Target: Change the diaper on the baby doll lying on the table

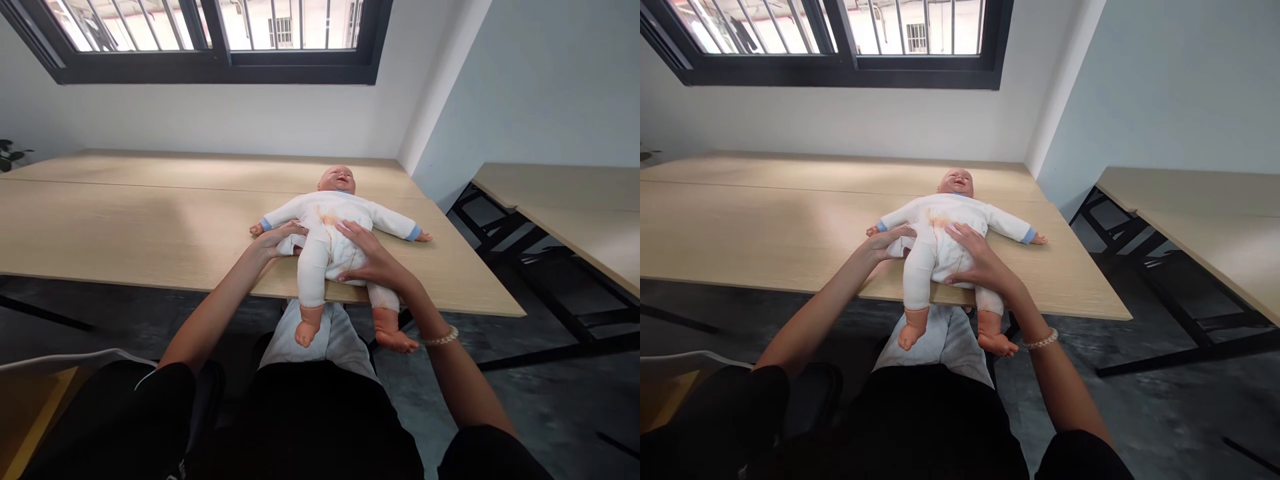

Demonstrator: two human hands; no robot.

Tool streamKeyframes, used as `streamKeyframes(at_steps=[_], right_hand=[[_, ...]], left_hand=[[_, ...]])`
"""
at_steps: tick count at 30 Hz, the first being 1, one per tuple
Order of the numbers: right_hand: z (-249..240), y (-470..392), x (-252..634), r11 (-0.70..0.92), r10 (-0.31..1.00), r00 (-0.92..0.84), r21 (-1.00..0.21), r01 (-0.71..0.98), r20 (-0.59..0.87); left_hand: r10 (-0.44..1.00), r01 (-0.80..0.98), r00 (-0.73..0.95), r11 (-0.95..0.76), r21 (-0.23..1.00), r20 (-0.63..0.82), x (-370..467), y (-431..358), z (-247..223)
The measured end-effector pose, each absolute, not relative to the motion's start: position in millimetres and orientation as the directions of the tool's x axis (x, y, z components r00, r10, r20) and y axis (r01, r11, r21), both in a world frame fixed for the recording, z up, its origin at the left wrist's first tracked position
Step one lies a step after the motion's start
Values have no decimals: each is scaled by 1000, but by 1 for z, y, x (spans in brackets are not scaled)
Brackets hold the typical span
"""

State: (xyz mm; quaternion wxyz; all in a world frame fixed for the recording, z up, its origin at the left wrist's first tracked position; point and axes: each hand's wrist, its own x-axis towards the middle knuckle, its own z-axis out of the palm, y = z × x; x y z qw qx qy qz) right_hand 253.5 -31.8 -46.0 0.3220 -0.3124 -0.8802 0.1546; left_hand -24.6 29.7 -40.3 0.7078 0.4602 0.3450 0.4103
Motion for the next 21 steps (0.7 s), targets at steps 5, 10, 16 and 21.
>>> streamKeyframes(at_steps=[5, 10, 16, 21], right_hand=[[-45, -32, 253, 753, 655, -598, -467, 463, 462], [-44, -35, 252, 742, 669, -582, -463, 485, 462], [-25, -38, 245, 680, 732, -548, -384, 624, 406], [5, -15, 214, 687, 714, -463, -397, 609, 525]], left_hand=[[895, -304, 412, 313, 900, -172, -46, 28, -34], [927, -175, 352, 198, 964, -126, -63, 28, -31], [961, -80, 271, 79, 994, -55, -69, 24, -33], [978, -140, 210, 21, 990, 9, -67, 22, -34]])
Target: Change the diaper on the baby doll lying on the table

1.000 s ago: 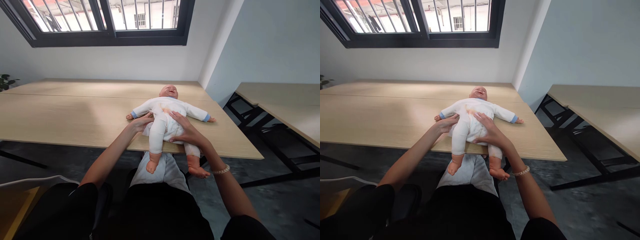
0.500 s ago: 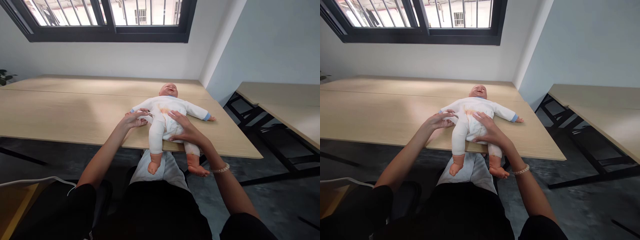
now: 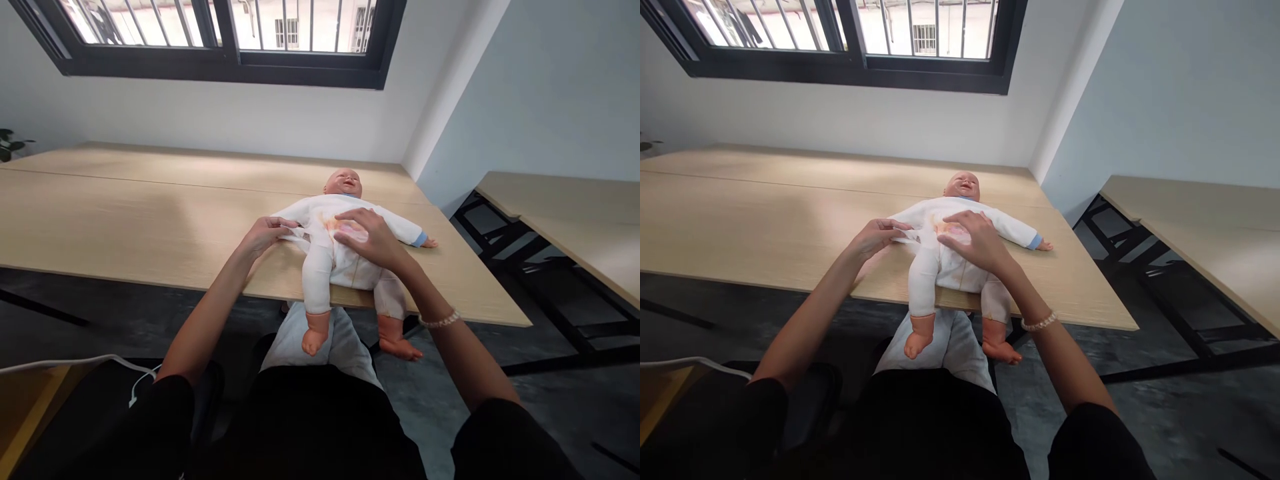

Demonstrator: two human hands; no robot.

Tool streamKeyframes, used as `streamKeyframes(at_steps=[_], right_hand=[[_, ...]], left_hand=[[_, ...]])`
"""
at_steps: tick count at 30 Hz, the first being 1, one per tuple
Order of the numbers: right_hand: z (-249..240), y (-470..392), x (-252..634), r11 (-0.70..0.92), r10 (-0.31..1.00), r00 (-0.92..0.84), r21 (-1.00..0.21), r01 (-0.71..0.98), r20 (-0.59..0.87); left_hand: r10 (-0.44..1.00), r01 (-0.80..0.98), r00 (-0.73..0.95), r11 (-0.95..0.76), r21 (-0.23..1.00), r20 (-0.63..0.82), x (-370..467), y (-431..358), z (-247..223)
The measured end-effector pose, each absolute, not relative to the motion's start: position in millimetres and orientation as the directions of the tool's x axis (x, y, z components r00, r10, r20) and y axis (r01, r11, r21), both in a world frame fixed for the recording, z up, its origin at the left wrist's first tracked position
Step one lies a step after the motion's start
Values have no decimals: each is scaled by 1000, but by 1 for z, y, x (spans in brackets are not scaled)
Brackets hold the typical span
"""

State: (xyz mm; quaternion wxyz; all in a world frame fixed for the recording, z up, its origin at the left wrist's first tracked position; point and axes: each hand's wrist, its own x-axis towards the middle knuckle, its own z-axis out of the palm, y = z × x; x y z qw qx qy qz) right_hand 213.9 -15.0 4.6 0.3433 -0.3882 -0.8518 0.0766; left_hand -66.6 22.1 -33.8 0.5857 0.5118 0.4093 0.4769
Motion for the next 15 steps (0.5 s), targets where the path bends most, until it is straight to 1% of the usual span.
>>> streamKeyframes(at_steps=[2, 4, 6, 8, 9, 12, 15], right_hand=[[14, -2, 191, 704, 701, -478, -404, 584, 529], [21, 9, 166, 706, 705, -536, -379, 599, 465], [25, 17, 142, 698, 714, -584, -323, 639, 387], [25, 24, 124, 684, 727, -600, -278, 675, 333], [23, 26, 118, 674, 737, -596, -278, 684, 319], [16, 31, 112, 631, 775, -548, -364, 685, 313], [8, 33, 114, 602, 799, -494, -453, 658, 343]], left_hand=[[980, -188, 196, -3, 982, 41, -66, 23, -35], [981, -236, 175, -38, 971, 81, -65, 24, -36], [980, -272, 154, -78, 959, 123, -65, 25, -37], [976, -293, 155, -102, 951, 153, -65, 25, -38], [974, -304, 164, -104, 947, 159, -64, 24, -38], [974, -353, 168, -87, 931, 155, -63, 23, -37], [980, -413, 140, -70, 908, 139, -62, 21, -35]])
